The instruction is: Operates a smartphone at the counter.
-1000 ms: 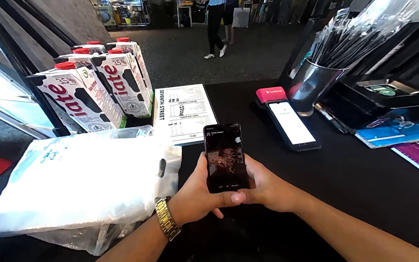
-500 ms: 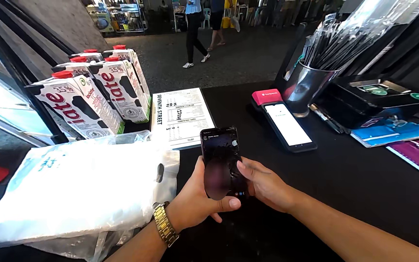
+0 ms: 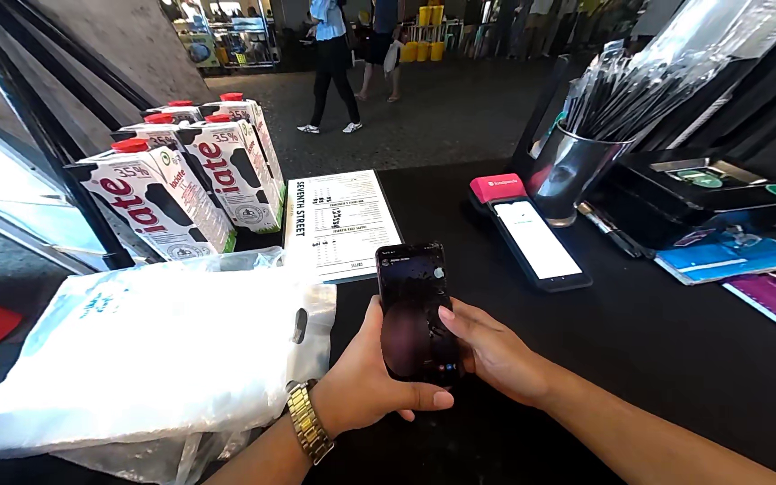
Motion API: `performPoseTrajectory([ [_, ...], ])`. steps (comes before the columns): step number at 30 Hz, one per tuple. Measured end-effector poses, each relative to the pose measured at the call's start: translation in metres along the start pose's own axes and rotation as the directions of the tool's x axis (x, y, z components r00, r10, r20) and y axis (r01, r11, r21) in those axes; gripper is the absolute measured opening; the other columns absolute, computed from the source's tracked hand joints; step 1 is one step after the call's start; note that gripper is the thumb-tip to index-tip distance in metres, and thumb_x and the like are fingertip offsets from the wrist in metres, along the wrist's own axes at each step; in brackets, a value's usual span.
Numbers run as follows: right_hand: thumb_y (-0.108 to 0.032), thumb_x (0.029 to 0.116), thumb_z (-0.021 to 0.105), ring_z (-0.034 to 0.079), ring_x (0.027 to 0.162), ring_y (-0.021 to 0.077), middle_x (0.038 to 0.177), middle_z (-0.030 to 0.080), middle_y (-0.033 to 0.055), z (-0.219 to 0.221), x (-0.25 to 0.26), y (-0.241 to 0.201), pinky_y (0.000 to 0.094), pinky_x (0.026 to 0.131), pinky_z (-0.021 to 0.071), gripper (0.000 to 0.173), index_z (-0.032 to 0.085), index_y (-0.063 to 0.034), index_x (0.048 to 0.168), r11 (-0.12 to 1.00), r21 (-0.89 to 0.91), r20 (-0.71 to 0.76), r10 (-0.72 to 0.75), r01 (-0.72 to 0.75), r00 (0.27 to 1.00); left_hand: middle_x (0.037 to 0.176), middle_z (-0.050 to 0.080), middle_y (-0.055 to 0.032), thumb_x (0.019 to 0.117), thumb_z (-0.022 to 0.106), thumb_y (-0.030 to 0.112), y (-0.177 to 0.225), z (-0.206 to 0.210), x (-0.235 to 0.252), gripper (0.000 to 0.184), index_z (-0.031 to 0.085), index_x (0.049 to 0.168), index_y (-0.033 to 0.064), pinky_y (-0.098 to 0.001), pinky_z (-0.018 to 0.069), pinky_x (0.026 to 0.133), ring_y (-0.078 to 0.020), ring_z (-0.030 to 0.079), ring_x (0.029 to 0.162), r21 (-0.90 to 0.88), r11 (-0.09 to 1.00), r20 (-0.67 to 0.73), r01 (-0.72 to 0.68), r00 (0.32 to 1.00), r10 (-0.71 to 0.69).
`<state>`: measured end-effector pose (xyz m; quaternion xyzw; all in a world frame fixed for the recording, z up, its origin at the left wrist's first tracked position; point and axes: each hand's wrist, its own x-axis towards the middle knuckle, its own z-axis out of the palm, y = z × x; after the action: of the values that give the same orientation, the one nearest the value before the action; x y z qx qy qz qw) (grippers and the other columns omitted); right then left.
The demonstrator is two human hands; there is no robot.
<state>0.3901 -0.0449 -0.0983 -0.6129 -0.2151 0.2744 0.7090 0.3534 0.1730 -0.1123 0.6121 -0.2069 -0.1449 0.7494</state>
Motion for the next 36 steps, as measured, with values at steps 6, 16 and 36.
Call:
performPoseTrajectory([
  [6,-0.046,0.1071,0.042,0.068,0.116,0.0213,0.128,0.067,0.0092,0.0005,-0.0018,-0.0007,0.0408,0.095,0.0594,0.050,0.048,-0.0136,0.145,1.000,0.001,0.023,-0.015,0.015,1.000,0.131,0.062,-0.0129,0.0715,0.093,0.007,0.0002,0.0005,-0.0004,0.109,0.019,0.151,0.0207,-0.0426,0.0667,0.057,-0.0322,0.073,0.102,0.005,1.000,-0.004,0.017,1.000,-0.017],
  [16,-0.038,0.1080,0.040,0.069,0.112,0.0224,0.125,0.069,0.0101,0.0014,-0.0009,-0.0015,0.0412,0.091,0.0611,0.043,0.053,-0.0141,0.142,1.000,0.021,-0.017,0.020,-0.020,1.000,0.133,0.060,-0.0134,0.0724,0.092,0.007,-0.0006,0.0003,-0.0015,0.111,0.016,0.153,0.0212,-0.0429,0.0670,0.058,-0.0327,0.072,0.105,-0.010,1.000,-0.002,0.007,1.000,-0.007],
  [36,-0.047,0.1052,0.043,0.071,0.103,0.0205,0.114,0.071,0.0100,-0.0007,-0.0017,-0.0022,0.0386,0.084,0.0618,0.045,0.058,-0.0166,0.133,0.998,-0.021,-0.038,0.058,-0.059,0.998,0.131,0.060,-0.0129,0.0740,0.092,0.011,0.0038,0.0015,0.0002,0.110,0.017,0.154,0.0240,-0.0429,0.0668,0.057,-0.0314,0.073,0.100,0.012,0.997,-0.029,0.081,0.996,-0.080],
])
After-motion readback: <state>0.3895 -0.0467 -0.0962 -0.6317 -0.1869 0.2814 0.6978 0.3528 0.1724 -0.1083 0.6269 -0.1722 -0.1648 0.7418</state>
